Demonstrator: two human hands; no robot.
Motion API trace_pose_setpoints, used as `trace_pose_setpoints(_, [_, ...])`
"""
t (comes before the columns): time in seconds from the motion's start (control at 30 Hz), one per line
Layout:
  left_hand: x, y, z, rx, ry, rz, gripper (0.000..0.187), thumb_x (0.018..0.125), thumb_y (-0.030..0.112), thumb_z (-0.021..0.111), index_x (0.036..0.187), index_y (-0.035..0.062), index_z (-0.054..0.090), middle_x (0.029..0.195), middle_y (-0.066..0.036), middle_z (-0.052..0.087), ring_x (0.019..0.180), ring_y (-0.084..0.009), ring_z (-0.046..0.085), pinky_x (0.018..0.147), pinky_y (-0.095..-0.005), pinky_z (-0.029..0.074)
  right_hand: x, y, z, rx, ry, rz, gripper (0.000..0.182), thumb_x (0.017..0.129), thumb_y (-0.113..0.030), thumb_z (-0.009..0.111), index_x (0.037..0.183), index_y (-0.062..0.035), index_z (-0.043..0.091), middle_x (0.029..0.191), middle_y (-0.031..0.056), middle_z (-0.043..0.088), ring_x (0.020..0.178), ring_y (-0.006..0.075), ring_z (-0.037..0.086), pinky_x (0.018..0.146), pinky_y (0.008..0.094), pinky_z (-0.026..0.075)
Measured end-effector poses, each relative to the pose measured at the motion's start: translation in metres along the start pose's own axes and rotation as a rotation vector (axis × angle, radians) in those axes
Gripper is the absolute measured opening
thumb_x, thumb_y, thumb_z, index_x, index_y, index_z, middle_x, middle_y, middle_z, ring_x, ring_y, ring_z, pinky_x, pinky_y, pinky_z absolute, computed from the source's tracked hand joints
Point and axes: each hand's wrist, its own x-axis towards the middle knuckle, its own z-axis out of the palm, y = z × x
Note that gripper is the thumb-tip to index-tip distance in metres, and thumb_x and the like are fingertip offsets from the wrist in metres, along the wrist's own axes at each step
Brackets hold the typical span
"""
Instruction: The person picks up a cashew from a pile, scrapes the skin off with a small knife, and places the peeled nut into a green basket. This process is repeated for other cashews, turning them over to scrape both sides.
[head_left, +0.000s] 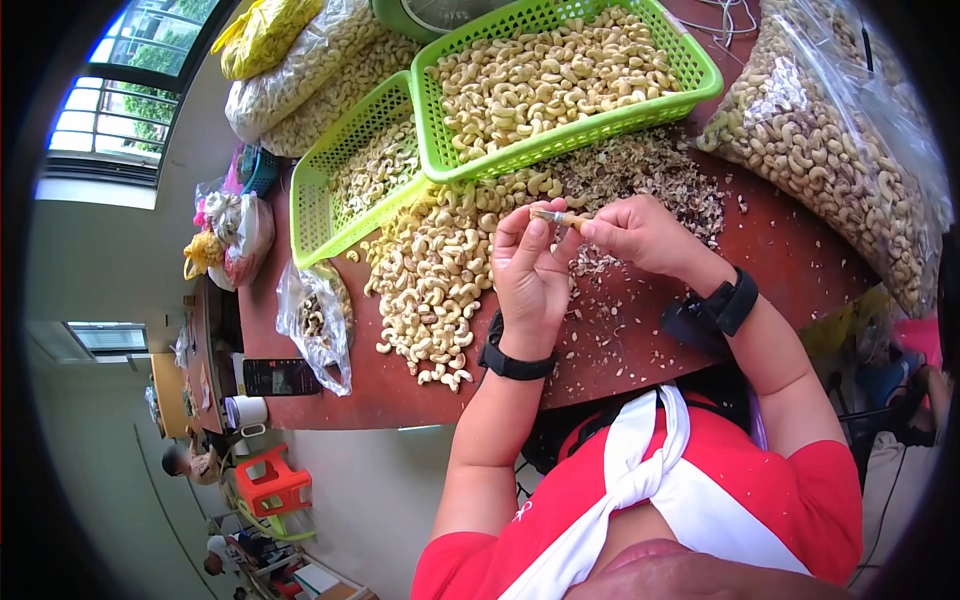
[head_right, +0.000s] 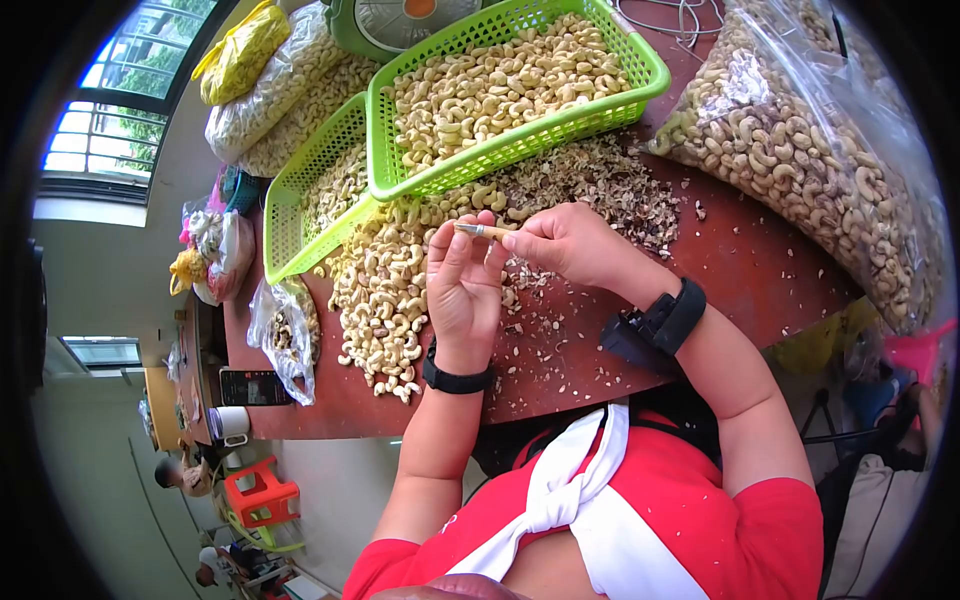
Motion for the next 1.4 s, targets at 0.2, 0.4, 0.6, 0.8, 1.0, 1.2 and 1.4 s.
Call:
trace_pose_setpoints(0.2, [0.001, 0.003, -0.002, -0.041, -0.03, -0.037, 0.022, 0.079, 0.005, 0.052, 0.1, 0.0053, 0.05, 0.092, -0.008, 0.056, 0.094, -0.0221, 0.052, 0.07, -0.0337, 0.052, 0.0, -0.003, 0.0, -0.047, -0.017, -0.021, 0.034, 0.08, -0.033, 0.052, 0.068, -0.0019, 0.059, 0.048, -0.005, 0.04, 0.045, 0.0028, 0.034, 0.04, 0.0214, 0.029])
trace_pose_setpoints(0.4, [0.004, 0.004, -0.007, -0.054, -0.047, -0.03, 0.02, 0.078, 0.007, 0.053, 0.098, 0.0071, 0.051, 0.093, -0.008, 0.056, 0.094, -0.0221, 0.052, 0.069, -0.0337, 0.052, 0.0, 0.0, 0.004, -0.026, -0.012, -0.011, 0.036, 0.08, -0.033, 0.052, 0.059, -0.0038, 0.052, 0.047, -0.0059, 0.038, 0.045, 0.0022, 0.032, 0.039, 0.0204, 0.027])
trace_pose_setpoints(0.6, [0.006, 0.002, -0.013, -0.082, -0.024, -0.035, 0.015, 0.078, 0.006, 0.053, 0.093, 0.0088, 0.052, 0.095, -0.008, 0.056, 0.094, -0.0231, 0.052, 0.07, -0.0353, 0.052, -0.001, -0.001, 0.003, -0.038, -0.016, -0.017, 0.038, 0.081, -0.033, 0.051, 0.055, -0.0058, 0.048, 0.048, -0.0065, 0.037, 0.045, 0.0018, 0.031, 0.039, 0.0195, 0.025])
trace_pose_setpoints(0.8, [0.004, 0.003, -0.009, -0.099, -0.016, -0.033, 0.012, 0.078, 0.003, 0.052, 0.088, 0.0086, 0.052, 0.096, -0.01, 0.055, 0.094, -0.0232, 0.053, 0.072, -0.0355, 0.052, 0.0, -0.003, 0.001, -0.051, -0.015, -0.011, 0.035, 0.081, -0.031, 0.051, 0.06, -0.0035, 0.052, 0.048, -0.0058, 0.039, 0.046, 0.0023, 0.033, 0.04, 0.0204, 0.027])
trace_pose_setpoints(1.0, [0.001, 0.003, -0.005, -0.003, -0.015, 0.053, 0.014, 0.075, -0.001, 0.052, 0.086, 0.0078, 0.052, 0.094, -0.011, 0.056, 0.091, -0.0226, 0.054, 0.073, -0.0356, 0.051, 0.0, -0.004, 0.002, -0.052, 0.001, 0.022, 0.034, 0.08, -0.032, 0.052, 0.064, -0.0023, 0.056, 0.049, -0.006, 0.041, 0.047, 0.0022, 0.034, 0.04, 0.0207, 0.028])
trace_pose_setpoints(1.2, [0.0, 0.001, -0.004, 0.024, -0.022, 0.101, 0.013, 0.074, -0.002, 0.053, 0.083, 0.0074, 0.051, 0.093, -0.01, 0.056, 0.091, -0.022, 0.054, 0.072, -0.0341, 0.051, 0.001, -0.001, 0.003, -0.066, 0.026, 0.005, 0.034, 0.08, -0.032, 0.053, 0.063, -0.0026, 0.055, 0.05, -0.0056, 0.041, 0.047, 0.0024, 0.033, 0.04, 0.0209, 0.028])
trace_pose_setpoints(1.4, [0.0, 0.001, -0.002, 0.026, 0.068, 0.055, 0.015, 0.075, -0.001, 0.054, 0.087, 0.008, 0.051, 0.094, -0.009, 0.056, 0.09, -0.0214, 0.054, 0.07, -0.034, 0.051, 0.003, 0.003, 0.003, -0.075, 0.019, -0.004, 0.033, 0.08, -0.03, 0.052, 0.062, -0.0023, 0.054, 0.049, -0.0057, 0.039, 0.047, 0.0026, 0.032, 0.04, 0.0213, 0.027])
